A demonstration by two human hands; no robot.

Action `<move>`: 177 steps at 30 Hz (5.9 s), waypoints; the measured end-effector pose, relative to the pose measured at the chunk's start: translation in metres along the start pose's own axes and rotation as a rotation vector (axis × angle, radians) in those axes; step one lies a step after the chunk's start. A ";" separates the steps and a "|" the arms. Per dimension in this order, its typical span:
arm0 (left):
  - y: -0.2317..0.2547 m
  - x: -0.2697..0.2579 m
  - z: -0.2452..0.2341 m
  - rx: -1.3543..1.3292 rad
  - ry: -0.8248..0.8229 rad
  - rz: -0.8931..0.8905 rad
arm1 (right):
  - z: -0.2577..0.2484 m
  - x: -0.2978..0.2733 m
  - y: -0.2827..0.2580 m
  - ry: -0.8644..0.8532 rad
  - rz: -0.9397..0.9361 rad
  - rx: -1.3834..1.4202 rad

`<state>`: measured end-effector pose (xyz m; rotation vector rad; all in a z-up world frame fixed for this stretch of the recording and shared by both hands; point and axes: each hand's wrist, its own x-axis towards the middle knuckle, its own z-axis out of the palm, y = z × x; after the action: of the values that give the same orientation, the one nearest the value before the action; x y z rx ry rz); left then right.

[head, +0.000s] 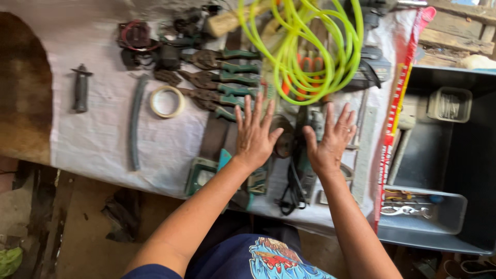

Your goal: The person takes tools out of a toolbox tray and lays them on a cloth on the workbench, then arranges hammers, pliers, screwdrivers, wrenches and a coiled hose back into the toolbox compartments, arranging them neatly by hand.

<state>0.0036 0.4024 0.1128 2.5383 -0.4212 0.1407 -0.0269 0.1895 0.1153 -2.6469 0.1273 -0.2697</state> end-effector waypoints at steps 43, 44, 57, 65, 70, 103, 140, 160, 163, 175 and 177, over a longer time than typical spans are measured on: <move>-0.183 -0.052 0.009 -0.761 -0.431 -1.125 | 0.184 0.062 -0.199 -0.604 -0.014 -0.457; -0.183 -0.052 0.010 -0.848 -0.372 -1.131 | 0.188 0.055 -0.195 -0.613 0.014 -0.438; -0.164 -0.043 0.013 -0.999 0.013 -1.303 | 0.190 0.068 -0.141 -0.353 -0.030 -0.180; -0.150 -0.038 -0.003 -0.755 -0.058 -1.178 | 0.193 0.070 -0.144 -0.435 -0.019 -0.175; -0.152 -0.040 -0.007 -0.541 -0.125 -1.122 | 0.191 0.068 -0.145 -0.480 -0.017 -0.232; -0.236 -0.079 0.030 -0.465 -0.197 -0.669 | 0.162 0.042 -0.147 -0.380 -0.004 -0.176; -0.266 -0.095 0.060 -0.562 -0.301 -0.585 | 0.193 0.128 -0.154 -0.498 -0.124 -0.541; -0.269 -0.089 0.075 -0.451 -0.257 -0.551 | 0.195 -0.021 -0.165 -0.196 0.001 -0.114; -0.267 -0.090 0.077 -0.411 -0.227 -0.547 | 0.209 -0.015 -0.149 -0.285 0.004 -0.229; -0.249 -0.071 0.043 -0.502 -0.301 -0.688 | 0.182 -0.022 -0.192 -0.215 -0.047 -0.168; -0.241 -0.070 0.029 -0.623 -0.341 -0.768 | 0.180 -0.029 -0.201 -0.338 -0.014 -0.158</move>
<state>0.0164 0.5967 -0.0476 1.9278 0.3597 -0.6188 -0.0084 0.4517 0.0477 -2.8060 0.0199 0.1920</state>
